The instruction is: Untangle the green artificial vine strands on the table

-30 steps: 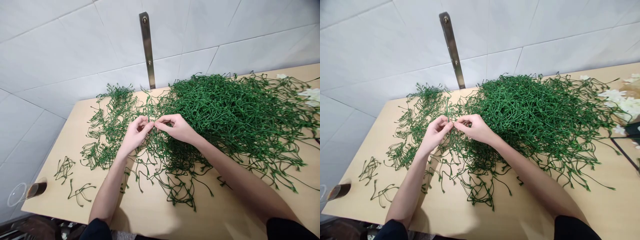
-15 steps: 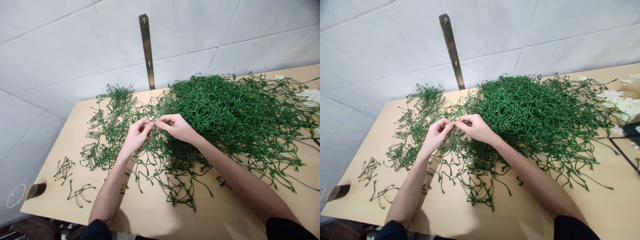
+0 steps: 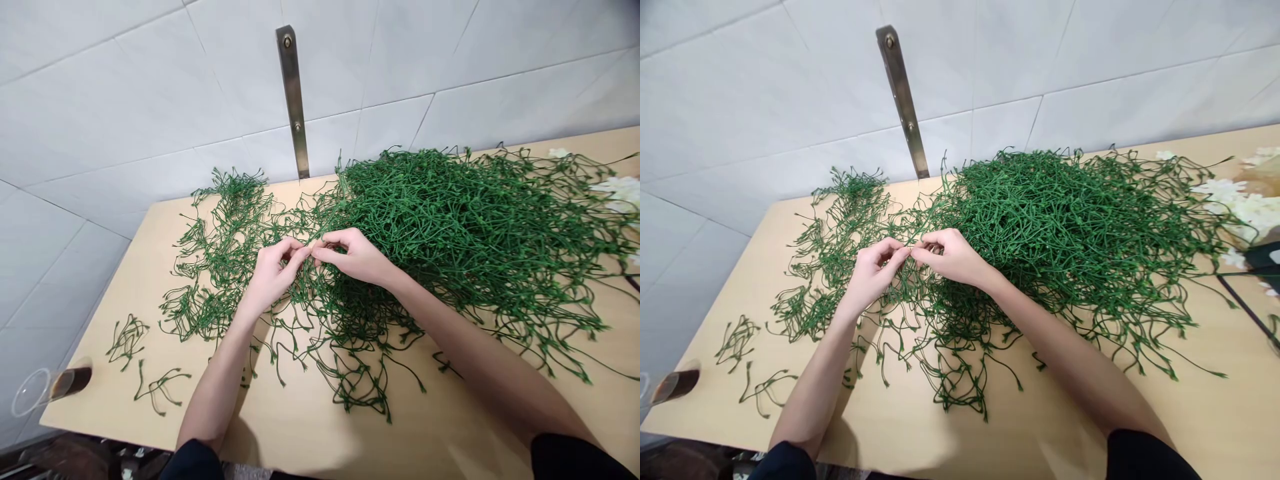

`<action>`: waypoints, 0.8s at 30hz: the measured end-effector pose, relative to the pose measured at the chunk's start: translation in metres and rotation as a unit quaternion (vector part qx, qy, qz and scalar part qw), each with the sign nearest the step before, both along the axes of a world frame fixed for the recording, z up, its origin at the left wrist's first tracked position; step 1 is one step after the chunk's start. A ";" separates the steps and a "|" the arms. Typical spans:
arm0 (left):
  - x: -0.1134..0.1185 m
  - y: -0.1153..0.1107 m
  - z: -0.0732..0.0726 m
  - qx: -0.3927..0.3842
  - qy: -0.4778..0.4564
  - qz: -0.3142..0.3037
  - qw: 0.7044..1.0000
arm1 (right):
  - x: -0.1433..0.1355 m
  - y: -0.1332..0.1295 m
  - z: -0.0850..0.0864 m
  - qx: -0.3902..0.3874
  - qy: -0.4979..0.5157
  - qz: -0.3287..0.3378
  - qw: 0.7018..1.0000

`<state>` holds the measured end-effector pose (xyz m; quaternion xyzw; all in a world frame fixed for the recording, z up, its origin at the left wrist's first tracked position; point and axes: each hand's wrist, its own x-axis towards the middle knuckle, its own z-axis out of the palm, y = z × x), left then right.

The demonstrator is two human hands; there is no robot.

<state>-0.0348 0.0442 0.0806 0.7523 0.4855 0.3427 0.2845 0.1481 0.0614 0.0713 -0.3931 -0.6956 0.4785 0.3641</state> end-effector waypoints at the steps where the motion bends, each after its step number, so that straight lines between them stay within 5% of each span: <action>1: 0.000 0.000 0.000 0.008 0.009 0.001 1.000 | 0.000 0.000 0.000 0.000 -0.005 -0.001 1.000; 24: 0.007 -0.005 0.003 0.073 0.071 -0.095 0.990 | -0.005 0.002 -0.011 -0.060 0.076 -0.003 0.995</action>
